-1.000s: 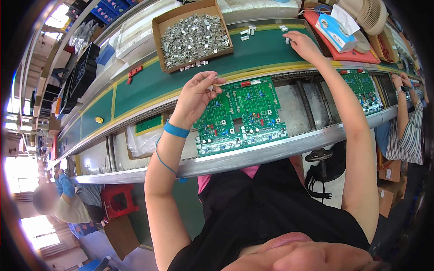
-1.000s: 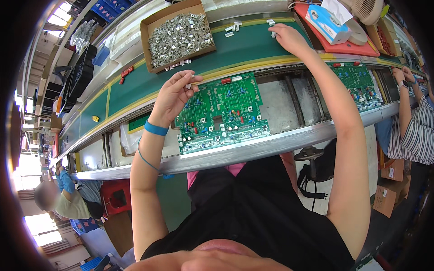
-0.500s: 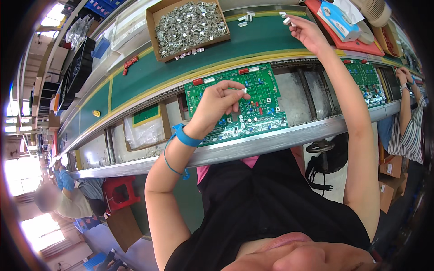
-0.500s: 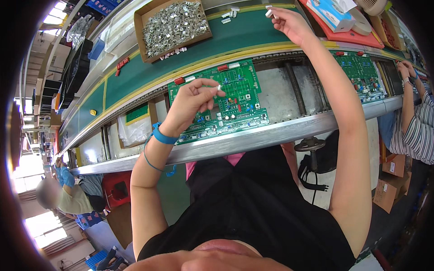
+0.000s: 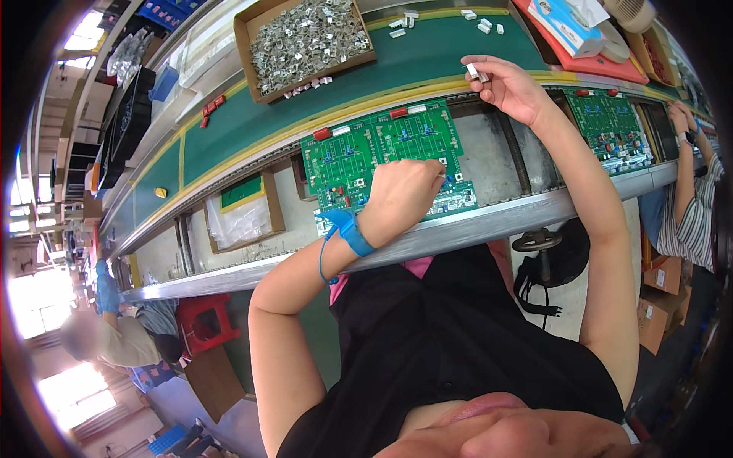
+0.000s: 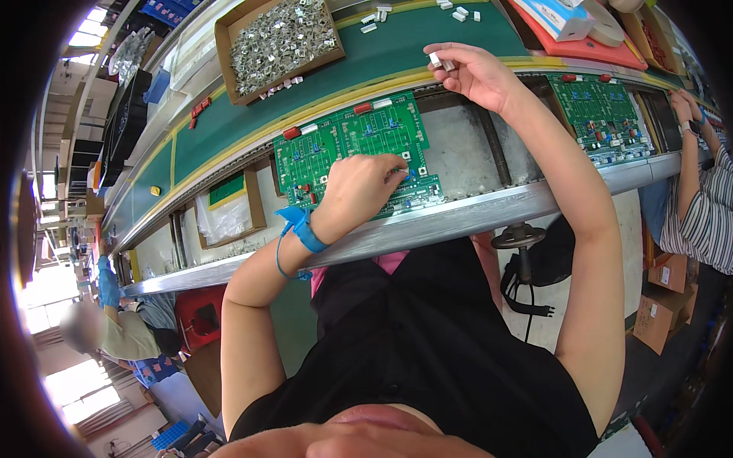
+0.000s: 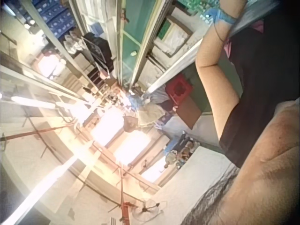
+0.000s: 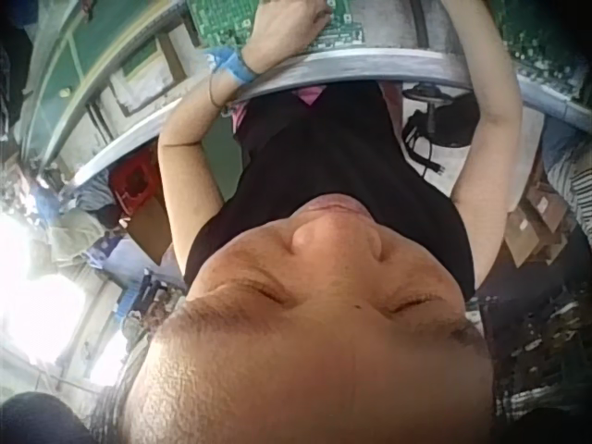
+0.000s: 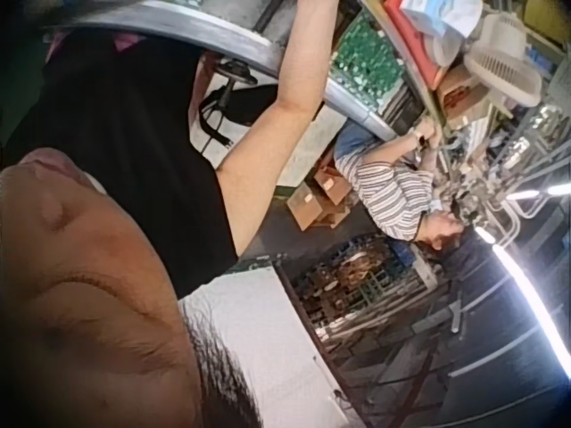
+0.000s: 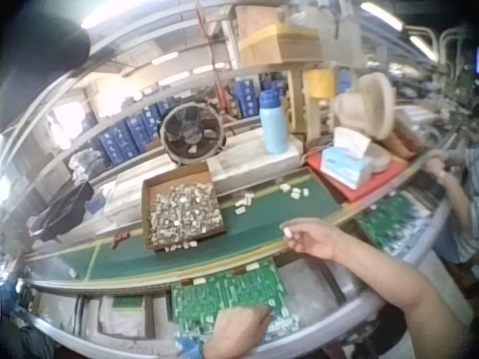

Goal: Assembling components onto a printed circuit board on an assembly line.

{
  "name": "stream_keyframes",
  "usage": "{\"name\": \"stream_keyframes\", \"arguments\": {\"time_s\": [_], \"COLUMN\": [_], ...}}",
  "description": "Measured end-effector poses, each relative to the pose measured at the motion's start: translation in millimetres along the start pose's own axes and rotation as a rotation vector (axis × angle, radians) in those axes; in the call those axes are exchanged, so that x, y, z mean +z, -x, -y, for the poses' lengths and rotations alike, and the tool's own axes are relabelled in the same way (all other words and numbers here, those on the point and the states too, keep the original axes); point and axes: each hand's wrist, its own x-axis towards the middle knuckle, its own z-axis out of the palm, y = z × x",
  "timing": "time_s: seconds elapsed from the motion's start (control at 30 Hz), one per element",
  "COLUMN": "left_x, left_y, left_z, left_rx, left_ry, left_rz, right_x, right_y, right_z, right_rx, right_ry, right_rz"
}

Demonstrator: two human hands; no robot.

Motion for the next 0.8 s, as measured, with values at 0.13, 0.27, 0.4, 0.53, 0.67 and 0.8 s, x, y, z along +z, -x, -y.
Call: {"name": "stream_keyframes", "arguments": {"time_s": [0.13, 0.27, 0.4, 0.53, 0.67, 0.8], "left_x": [0, 0, -6, -22, -45, -53], "left_y": [-1, -3, -2, 1, 12, 18], "left_z": [-2, -5, -4, 12, 29, 35], "left_rx": [-0.005, -0.025, -0.001, -0.107, -0.198, -0.36], "left_ry": [-0.057, -0.098, -0.065, 0.48, 1.059, 1.267], "left_rz": [0.011, 0.059, 0.084, 0.086, 0.168, 0.137], "right_x": [-1, 4, 15, 27, 37, 39], "right_y": [4, 8, 19, 46, 76, 95], "right_z": [-1, -3, -8, -15, -25, -36], "right_rx": [-0.019, -0.027, -0.014, 0.009, 0.057, -0.051], "right_ry": [0.045, 0.039, 0.126, 0.429, 0.695, 1.031], "right_rz": [0.001, 0.04, 0.064, 0.146, 0.246, 0.226]}}
